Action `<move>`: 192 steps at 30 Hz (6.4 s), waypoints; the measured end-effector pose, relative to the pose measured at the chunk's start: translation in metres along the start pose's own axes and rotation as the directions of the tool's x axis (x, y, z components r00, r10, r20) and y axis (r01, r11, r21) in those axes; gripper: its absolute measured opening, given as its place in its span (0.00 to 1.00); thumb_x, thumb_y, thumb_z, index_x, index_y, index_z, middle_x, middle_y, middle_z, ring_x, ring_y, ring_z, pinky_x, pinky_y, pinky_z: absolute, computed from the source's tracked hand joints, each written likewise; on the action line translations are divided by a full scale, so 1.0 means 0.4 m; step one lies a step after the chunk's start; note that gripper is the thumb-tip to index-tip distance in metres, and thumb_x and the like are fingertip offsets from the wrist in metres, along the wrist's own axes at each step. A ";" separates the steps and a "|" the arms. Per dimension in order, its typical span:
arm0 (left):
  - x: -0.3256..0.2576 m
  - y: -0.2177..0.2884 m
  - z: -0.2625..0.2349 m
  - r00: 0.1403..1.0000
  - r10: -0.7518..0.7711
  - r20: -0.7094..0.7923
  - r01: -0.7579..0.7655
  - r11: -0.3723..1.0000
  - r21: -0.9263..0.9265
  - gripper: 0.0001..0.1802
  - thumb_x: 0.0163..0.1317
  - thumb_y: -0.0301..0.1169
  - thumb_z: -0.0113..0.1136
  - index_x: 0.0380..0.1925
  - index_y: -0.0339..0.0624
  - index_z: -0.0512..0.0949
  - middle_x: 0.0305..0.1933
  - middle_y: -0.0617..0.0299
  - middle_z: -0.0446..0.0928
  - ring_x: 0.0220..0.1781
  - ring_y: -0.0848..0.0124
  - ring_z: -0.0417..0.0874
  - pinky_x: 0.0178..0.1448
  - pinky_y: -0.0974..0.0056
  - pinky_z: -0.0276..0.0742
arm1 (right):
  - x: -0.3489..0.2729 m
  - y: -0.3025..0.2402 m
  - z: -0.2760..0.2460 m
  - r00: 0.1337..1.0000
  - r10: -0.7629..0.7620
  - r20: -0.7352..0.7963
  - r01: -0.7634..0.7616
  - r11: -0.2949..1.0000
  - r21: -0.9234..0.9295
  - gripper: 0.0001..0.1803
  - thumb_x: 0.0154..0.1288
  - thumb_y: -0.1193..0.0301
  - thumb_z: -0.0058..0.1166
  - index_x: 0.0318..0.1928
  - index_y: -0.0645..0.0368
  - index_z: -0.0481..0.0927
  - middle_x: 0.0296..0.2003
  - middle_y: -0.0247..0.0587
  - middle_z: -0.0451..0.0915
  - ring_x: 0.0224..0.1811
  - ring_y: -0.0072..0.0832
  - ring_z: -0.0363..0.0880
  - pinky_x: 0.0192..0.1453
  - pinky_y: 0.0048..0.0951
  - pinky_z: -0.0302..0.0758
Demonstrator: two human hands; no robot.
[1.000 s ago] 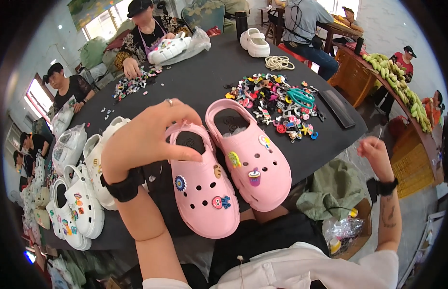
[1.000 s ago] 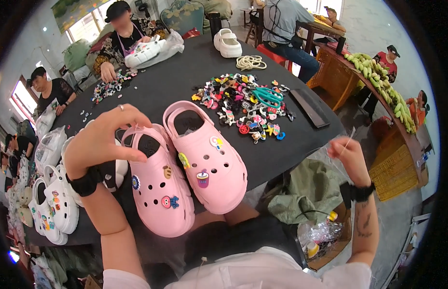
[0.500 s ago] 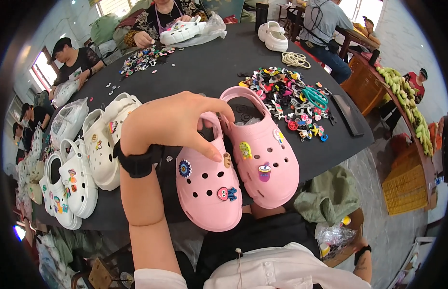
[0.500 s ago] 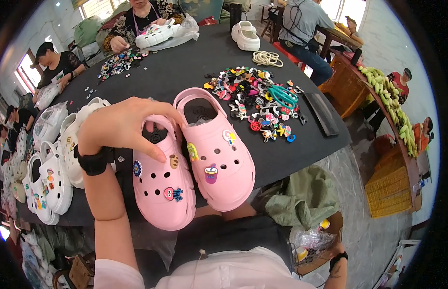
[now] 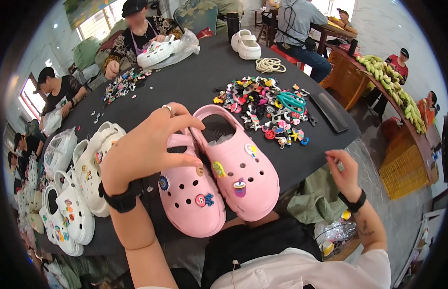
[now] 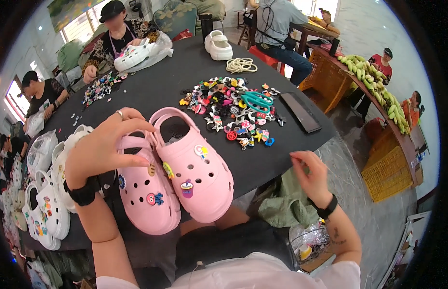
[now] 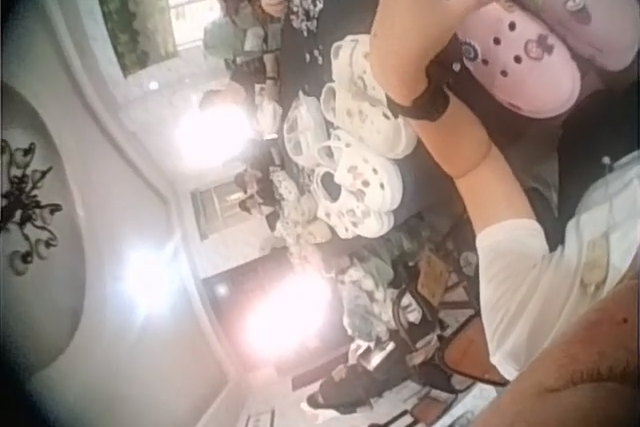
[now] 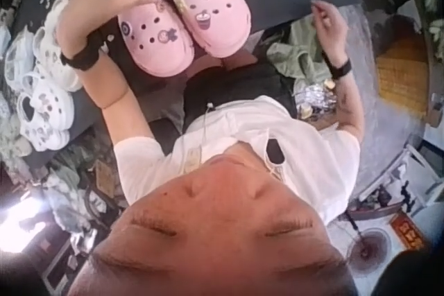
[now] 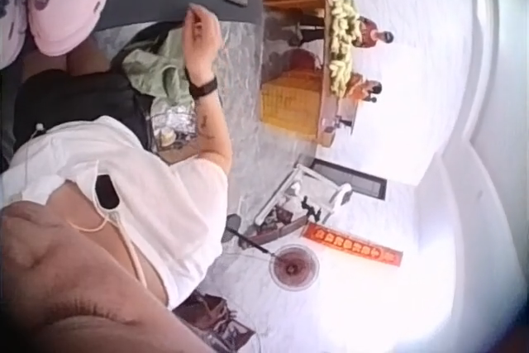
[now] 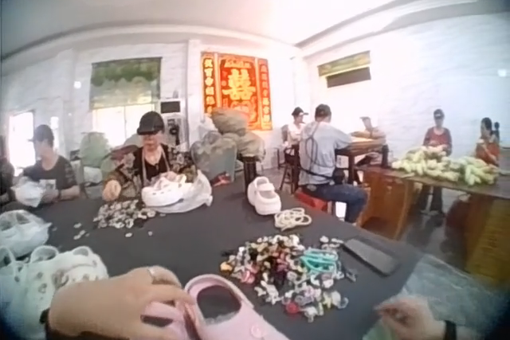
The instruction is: Decorate shoes with charms and pack them into plastic bags.
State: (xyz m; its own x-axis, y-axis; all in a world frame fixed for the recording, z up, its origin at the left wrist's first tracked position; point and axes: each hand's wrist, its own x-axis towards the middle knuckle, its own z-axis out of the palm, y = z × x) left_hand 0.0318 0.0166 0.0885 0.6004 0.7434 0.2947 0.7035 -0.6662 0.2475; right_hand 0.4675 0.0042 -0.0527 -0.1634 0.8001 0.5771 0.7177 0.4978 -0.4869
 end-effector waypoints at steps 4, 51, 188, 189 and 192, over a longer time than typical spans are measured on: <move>0.015 0.019 0.012 0.976 -0.030 0.215 0.092 0.954 -0.286 0.22 0.55 0.36 0.67 0.49 0.39 0.78 0.47 0.51 0.79 0.49 0.57 0.78 0.61 0.58 0.69 | 0.124 -0.042 0.062 0.998 -0.027 0.058 0.019 0.991 0.136 0.09 0.61 0.80 0.58 0.43 0.61 0.80 0.36 0.39 0.80 0.34 0.28 0.79 0.38 0.24 0.74; 0.043 0.018 0.049 0.946 -0.053 0.321 0.090 0.991 -0.101 0.16 0.60 0.38 0.62 0.42 0.38 0.81 0.38 0.52 0.81 0.45 0.56 0.80 0.54 0.57 0.71 | 0.191 -0.273 0.108 0.789 -0.152 0.595 -0.301 0.750 0.590 0.06 0.60 0.82 0.62 0.39 0.66 0.81 0.37 0.36 0.80 0.39 0.20 0.79 0.43 0.22 0.77; 0.012 -0.152 0.003 0.874 -0.026 0.485 0.209 0.921 -0.328 0.28 0.59 0.47 0.62 0.48 0.34 0.78 0.40 0.52 0.83 0.39 0.69 0.83 0.44 0.63 0.79 | 0.296 -0.436 0.086 0.777 -0.105 0.620 -0.335 0.765 0.550 0.13 0.62 0.86 0.55 0.48 0.67 0.77 0.42 0.38 0.81 0.46 0.20 0.80 0.50 0.21 0.76; 0.009 -0.151 0.001 0.882 -0.011 0.472 0.195 0.919 -0.343 0.28 0.60 0.49 0.63 0.48 0.34 0.79 0.39 0.54 0.84 0.37 0.69 0.83 0.43 0.64 0.79 | 0.294 -0.459 0.104 0.723 -0.179 0.667 -0.301 0.788 0.537 0.12 0.62 0.85 0.56 0.47 0.66 0.79 0.40 0.37 0.82 0.44 0.20 0.80 0.47 0.22 0.76; 0.011 -0.158 0.001 0.867 -0.022 0.498 0.206 0.926 -0.318 0.28 0.60 0.49 0.63 0.45 0.34 0.80 0.36 0.55 0.84 0.35 0.70 0.83 0.41 0.65 0.78 | 0.302 -0.535 0.157 0.597 -0.380 0.707 -0.069 0.853 0.517 0.09 0.60 0.82 0.59 0.42 0.64 0.81 0.37 0.37 0.83 0.37 0.21 0.79 0.41 0.22 0.75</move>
State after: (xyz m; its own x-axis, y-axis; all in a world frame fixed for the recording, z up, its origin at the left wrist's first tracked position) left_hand -0.0097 0.0621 0.0736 0.6946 0.6882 -0.2095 0.6537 -0.4823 0.5832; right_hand 0.2517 0.0154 0.0801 -0.8488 0.5246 0.0660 0.2737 0.5427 -0.7941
